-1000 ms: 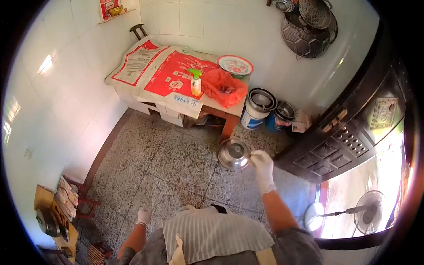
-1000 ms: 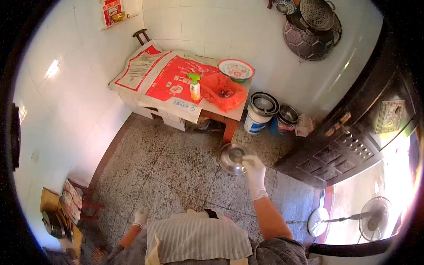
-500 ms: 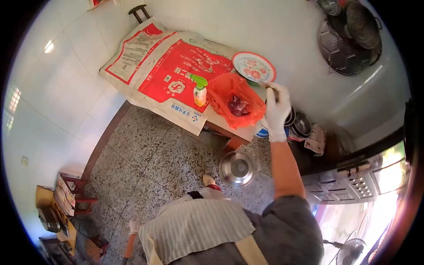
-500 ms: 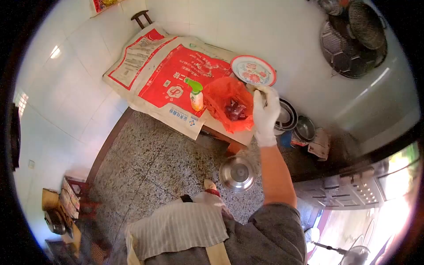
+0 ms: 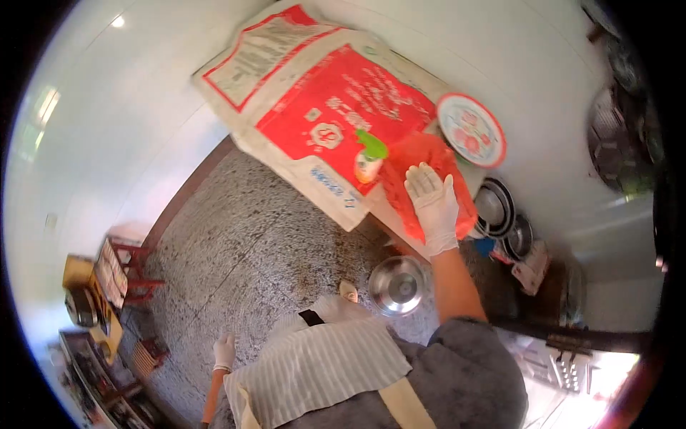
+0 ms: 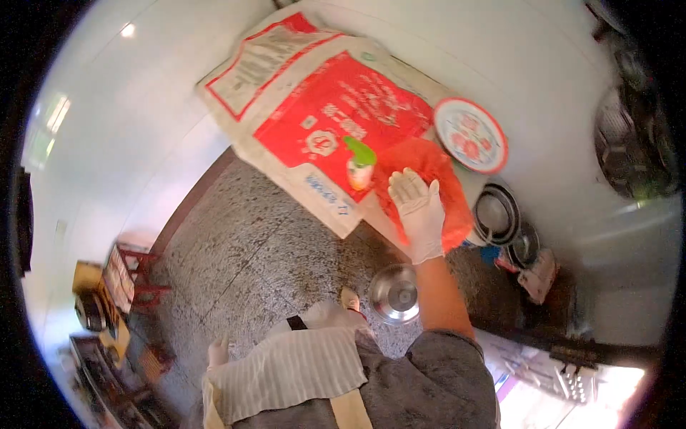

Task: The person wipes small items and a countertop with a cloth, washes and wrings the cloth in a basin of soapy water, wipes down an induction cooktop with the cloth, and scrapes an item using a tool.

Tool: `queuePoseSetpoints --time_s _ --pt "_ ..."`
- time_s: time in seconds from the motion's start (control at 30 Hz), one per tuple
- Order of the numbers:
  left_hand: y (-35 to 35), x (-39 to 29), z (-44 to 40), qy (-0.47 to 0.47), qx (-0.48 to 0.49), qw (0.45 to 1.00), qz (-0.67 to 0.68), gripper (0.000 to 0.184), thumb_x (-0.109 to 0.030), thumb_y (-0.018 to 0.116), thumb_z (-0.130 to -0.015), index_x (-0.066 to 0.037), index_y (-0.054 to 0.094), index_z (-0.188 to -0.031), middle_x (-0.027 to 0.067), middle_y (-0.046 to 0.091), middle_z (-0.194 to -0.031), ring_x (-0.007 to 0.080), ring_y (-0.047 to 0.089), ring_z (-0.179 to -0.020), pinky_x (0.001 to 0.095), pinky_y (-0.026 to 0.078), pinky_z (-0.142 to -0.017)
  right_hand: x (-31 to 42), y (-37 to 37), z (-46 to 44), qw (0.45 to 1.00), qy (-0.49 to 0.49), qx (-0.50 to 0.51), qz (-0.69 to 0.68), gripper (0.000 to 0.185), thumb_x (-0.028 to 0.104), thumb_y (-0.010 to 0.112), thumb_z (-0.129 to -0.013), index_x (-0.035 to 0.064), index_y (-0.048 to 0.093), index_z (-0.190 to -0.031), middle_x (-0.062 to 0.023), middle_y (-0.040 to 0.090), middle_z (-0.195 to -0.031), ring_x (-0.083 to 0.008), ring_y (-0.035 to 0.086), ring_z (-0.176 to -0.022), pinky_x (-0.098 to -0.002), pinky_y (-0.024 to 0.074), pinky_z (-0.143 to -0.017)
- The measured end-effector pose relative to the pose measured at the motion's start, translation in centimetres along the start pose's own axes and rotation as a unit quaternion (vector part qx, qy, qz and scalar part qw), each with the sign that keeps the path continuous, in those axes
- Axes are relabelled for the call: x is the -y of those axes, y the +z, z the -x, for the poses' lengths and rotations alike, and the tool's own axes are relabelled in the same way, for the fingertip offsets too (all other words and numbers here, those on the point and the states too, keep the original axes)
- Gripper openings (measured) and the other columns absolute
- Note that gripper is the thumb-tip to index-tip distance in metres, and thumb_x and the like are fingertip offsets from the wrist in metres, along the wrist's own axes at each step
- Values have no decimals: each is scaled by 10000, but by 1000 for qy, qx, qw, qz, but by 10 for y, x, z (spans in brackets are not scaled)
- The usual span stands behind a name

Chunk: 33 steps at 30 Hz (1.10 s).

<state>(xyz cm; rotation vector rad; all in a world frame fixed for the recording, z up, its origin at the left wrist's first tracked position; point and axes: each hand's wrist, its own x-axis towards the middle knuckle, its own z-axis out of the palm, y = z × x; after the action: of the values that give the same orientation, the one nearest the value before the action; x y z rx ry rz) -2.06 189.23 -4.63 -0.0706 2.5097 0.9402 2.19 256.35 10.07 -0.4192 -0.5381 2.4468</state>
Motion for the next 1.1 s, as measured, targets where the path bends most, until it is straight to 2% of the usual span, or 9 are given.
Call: queuePoseSetpoints --time_s 0.13,0.37,0.4,0.47,0.5,0.53,0.57,0.87,1.1 --pt "-11 84 22 43 -58 996 -50 358 -306 548 -969 9 718 -986 146 736 -869 230 703 -820 361 522 -751 -105 74 5 987 133 78 -53 746 561 363 -1017 -81 431 -1391 -305 511 -1366 -416 469 -1313 -515 351 -1136" --pt "-47 258 116 -208 -196 890 355 314 -284 554 -965 -23 718 -906 137 724 -815 227 687 -734 389 540 -688 -350 210 83 917 296 262 46 536 464 450 -1016 -23 569 -1204 -268 583 -1264 -407 535 -1221 -529 435 -1047" --pt "-62 287 128 -183 -162 963 114 258 -270 577 -932 -47 690 -865 132 710 -795 260 687 -717 407 548 -667 -398 226 99 906 317 275 59 435 392 474 -1026 -16 589 -1123 -243 618 -1189 -391 572 -1155 -506 454 -1021" --pt "-85 347 171 -137 -89 950 -265 149 -245 632 -830 -101 604 -803 127 677 -753 356 673 -687 462 543 -613 -486 263 144 871 307 355 145 87 108 590 -968 32 593 -925 -121 651 -958 -237 598 -882 -395 503 -808" --pt "-77 391 187 -124 -260 938 -192 155 -261 625 -833 -122 614 -764 135 666 -732 343 686 -725 478 535 -611 -519 288 173 862 281 359 221 63 50 581 -957 37 583 -895 -92 625 -862 -197 566 -779 -342 481 -733" --pt "-96 397 192 -165 -256 937 -172 200 -251 597 -847 -101 636 -720 152 675 -727 347 683 -758 466 525 -640 -549 295 187 851 282 362 255 81 16 570 -949 40 575 -872 -71 602 -815 -172 555 -751 -298 459 -698" --pt "-82 415 200 -307 -329 871 197 251 -241 574 -864 -60 671 -720 167 695 -771 331 679 -761 420 521 -686 -571 293 192 825 308 386 275 96 15 568 -946 46 571 -855 -55 581 -795 -160 549 -748 -294 447 -680" --pt "-176 472 194 -348 -458 645 503 344 -327 583 -901 -17 712 -828 57 682 -716 146 640 -705 326 510 -681 -828 338 283 717 413 394 401 300 245 550 -1020 101 493 -763 -37 541 -710 -147 501 -622 -301 399 -552" --pt "-269 523 236 -500 -351 755 239 381 -378 552 -889 -29 704 -902 236 686 -885 384 669 -876 427 515 -793 -1072 411 358 673 465 408 405 510 459 476 -1035 136 399 -649 -82 549 -623 -179 480 -555 -314 385 -524"
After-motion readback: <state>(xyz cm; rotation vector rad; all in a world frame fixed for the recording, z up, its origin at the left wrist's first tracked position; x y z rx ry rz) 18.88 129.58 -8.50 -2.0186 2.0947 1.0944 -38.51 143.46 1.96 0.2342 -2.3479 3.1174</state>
